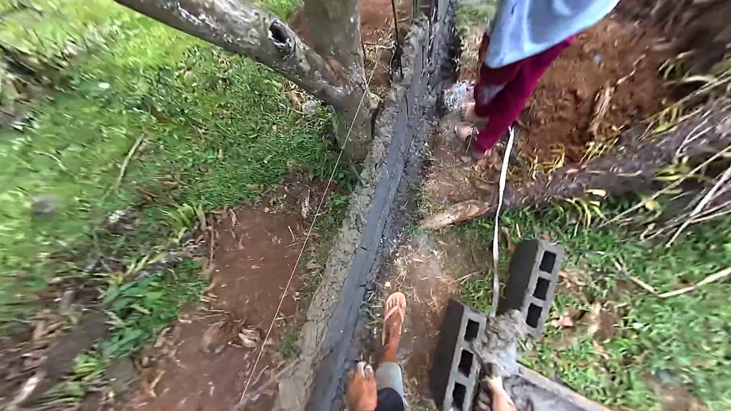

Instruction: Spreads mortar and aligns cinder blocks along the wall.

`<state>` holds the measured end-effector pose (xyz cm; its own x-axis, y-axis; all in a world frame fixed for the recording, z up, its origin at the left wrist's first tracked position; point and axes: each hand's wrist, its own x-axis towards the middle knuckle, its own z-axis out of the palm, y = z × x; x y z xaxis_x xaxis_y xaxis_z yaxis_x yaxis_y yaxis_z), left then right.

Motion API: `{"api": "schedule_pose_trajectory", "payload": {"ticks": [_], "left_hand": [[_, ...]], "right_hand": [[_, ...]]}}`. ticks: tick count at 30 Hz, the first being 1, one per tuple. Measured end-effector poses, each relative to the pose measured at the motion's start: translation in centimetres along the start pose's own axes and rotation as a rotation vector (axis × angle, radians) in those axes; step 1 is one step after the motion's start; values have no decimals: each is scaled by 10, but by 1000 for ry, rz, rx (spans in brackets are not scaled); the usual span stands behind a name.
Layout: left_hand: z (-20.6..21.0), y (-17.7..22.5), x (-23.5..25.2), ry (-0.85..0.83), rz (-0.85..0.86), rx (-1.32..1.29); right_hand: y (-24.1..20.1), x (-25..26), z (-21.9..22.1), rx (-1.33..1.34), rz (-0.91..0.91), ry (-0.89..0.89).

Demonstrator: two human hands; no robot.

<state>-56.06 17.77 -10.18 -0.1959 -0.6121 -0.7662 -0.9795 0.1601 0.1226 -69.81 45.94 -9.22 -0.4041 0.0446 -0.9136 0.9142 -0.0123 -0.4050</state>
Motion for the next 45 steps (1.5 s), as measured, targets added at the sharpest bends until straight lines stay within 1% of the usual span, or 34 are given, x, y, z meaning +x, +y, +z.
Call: {"api": "schedule_pose_trajectory", "payload": {"ticks": [3, 5, 9, 14, 17, 20, 26, 30, 32, 34, 36, 37, 39, 41, 45], "left_hand": [[-23, 7, 10, -50, -42, -69], [-39, 11, 19, -94, -48, -106], [-68, 18, 45, -175, -24, -222], [-118, 39, 64, -244, -5, -255], [-143, 48, 72, -247, -12, -328], [-156, 53, 78, -241, -54, -413], [-177, 58, 82, -238, -203, -557], [-192, 76, 77, -195, -288, -622], [-195, 86, 77, -170, -326, -623], [-195, 107, 76, -160, -358, -640], [-200, 132, 78, -152, -365, -663], [-202, 145, 76, -147, -362, -681], [-213, 172, 68, -147, -357, -720], [-219, 193, 64, -156, -373, -750], [-223, 212, 63, -180, -383, -763]], "right_hand": [[-46, -5, 48, -136, -26, 29], [-76, 2, 82, -219, -36, 27], [-142, 19, 159, -252, -52, -27], [-224, 11, 255, -325, -83, -47], [-270, 5, 303, -318, -100, -92], [-314, 8, 349, -315, -112, -114], [-414, 23, 442, -322, -178, -177], [-479, 49, 504, -349, -237, -198], [-497, 74, 537, -397, -243, -198], [-509, 94, 565, -433, -183, -214], [-515, 103, 584, -415, -115, -215], [-514, 107, 588, -403, -89, -220], [-502, 114, 581, -409, -64, -249], [-500, 115, 576, -385, -32, -269], [-502, 108, 565, -201, 41, -272]]}}
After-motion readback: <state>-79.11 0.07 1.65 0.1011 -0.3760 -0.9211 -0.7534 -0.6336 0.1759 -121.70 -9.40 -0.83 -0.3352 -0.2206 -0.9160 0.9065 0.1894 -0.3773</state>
